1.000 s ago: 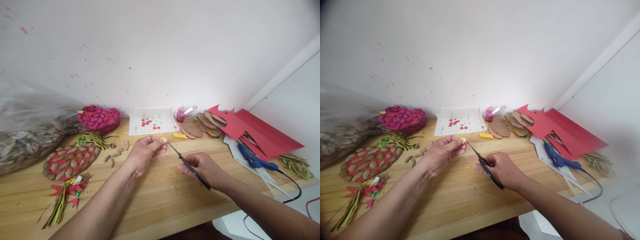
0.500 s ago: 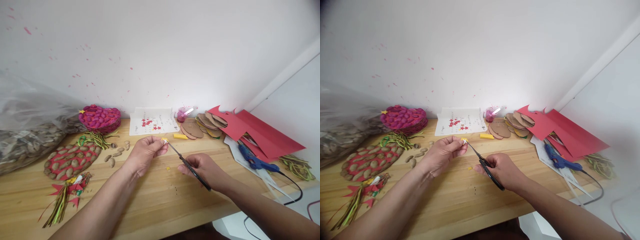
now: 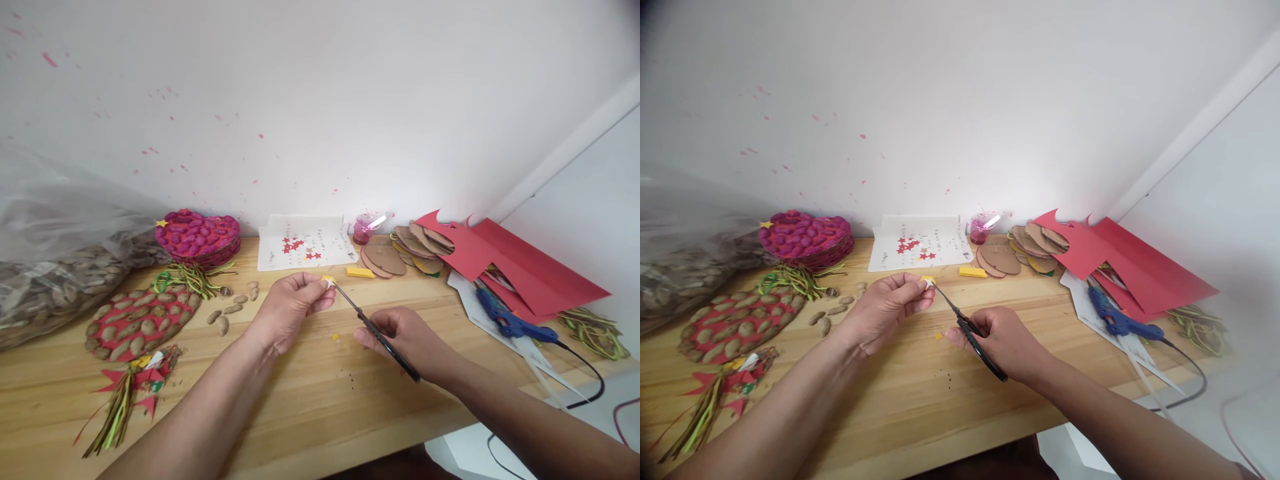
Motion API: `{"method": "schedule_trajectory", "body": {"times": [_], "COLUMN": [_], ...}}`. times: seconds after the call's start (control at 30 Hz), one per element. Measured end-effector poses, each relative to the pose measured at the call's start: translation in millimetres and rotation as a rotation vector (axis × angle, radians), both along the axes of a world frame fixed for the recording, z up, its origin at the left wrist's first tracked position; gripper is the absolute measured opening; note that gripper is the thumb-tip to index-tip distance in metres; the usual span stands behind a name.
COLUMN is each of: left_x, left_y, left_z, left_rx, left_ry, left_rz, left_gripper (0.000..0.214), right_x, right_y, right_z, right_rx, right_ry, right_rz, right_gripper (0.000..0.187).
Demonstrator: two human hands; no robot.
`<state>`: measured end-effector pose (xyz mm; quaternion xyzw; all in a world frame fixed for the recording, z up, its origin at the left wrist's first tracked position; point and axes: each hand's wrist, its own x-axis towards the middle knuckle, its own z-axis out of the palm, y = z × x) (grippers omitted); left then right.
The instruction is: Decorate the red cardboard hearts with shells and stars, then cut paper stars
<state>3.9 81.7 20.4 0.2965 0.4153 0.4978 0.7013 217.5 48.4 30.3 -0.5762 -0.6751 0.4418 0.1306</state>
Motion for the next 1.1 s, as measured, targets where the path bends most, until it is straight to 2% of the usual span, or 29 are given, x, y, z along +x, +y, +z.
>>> {"method": "schedule_trajectory", "body": {"times": [0.8,1.1], "left_x": [2.1,0.7], "left_y": [-3.1,-0.5], "left_z": [3.7,-1.5], "left_rx": [-0.053,-0.045], "left_ry": [0.018,0.025], "left_rz": [0.004,-0.009], "left_gripper": [0.026,0.027], "right_x": [2.9,2.4], "right_y": [0.0,-0.3], "right_z": [-5.6,-5.3], "right_rx": [-0.003,-0.012], "right_ry": [0.007,0.004], "right_rz": [0.004,0.018], "right_gripper": [0.046,0.046]}}
